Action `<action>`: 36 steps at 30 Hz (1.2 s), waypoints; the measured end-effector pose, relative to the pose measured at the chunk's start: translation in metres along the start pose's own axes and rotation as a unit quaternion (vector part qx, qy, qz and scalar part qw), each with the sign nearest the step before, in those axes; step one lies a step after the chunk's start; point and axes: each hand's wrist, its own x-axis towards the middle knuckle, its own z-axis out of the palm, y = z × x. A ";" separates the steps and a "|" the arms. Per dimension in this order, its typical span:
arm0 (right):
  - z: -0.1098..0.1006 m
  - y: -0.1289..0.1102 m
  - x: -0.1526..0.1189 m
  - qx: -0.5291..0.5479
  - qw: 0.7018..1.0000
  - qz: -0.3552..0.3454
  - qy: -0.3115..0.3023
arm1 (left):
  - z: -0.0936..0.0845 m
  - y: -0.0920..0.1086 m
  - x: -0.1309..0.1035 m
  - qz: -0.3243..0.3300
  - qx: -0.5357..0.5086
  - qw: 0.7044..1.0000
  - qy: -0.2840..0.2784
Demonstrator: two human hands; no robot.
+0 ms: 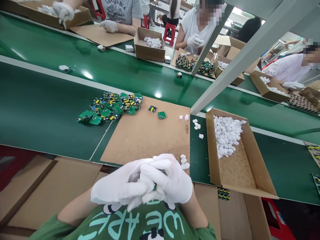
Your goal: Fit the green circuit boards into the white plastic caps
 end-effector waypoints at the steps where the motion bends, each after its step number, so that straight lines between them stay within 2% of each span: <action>1: -0.001 0.001 0.001 -0.010 1.000 -0.004 -0.008 | -0.001 -0.001 -0.001 -0.017 0.007 1.000 0.008; 3: -0.001 0.003 0.003 -0.016 1.000 -0.008 -0.011 | -0.001 -0.003 -0.001 -0.035 0.023 0.998 0.043; 6: -0.001 0.003 0.004 -0.008 1.000 -0.002 -0.002 | 0.001 -0.006 -0.002 -0.018 0.020 0.997 0.066; 9: -0.001 -0.003 0.005 0.008 1.000 0.004 0.016 | 0.002 -0.006 -0.004 -0.014 0.015 0.998 0.052; 12: -0.003 -0.009 0.008 0.026 0.998 0.016 0.062 | 0.002 -0.006 -0.004 -0.007 0.003 0.999 0.037; 15: -0.003 -0.010 0.010 0.026 0.997 0.001 0.074 | 0.000 -0.006 -0.004 -0.009 -0.006 1.000 0.022; 20: 0.001 -0.013 0.001 0.008 0.993 0.018 0.118 | -0.003 -0.011 -0.004 -0.018 -0.019 1.000 0.000; 25: 0.004 -0.016 -0.009 0.000 0.993 0.074 0.094 | -0.002 -0.015 0.000 0.014 -0.049 0.998 -0.040; 28: 0.003 -0.011 -0.004 -0.021 0.994 0.031 0.098 | -0.003 -0.013 0.003 0.060 -0.039 0.997 -0.032; 32: 0.001 -0.003 0.007 -0.059 0.998 -0.014 0.036 | -0.005 -0.011 0.005 0.044 0.017 0.999 0.014; 36: 0.003 -0.001 0.009 -0.045 0.998 -0.027 0.039 | -0.009 -0.015 0.005 0.060 -0.004 0.998 0.012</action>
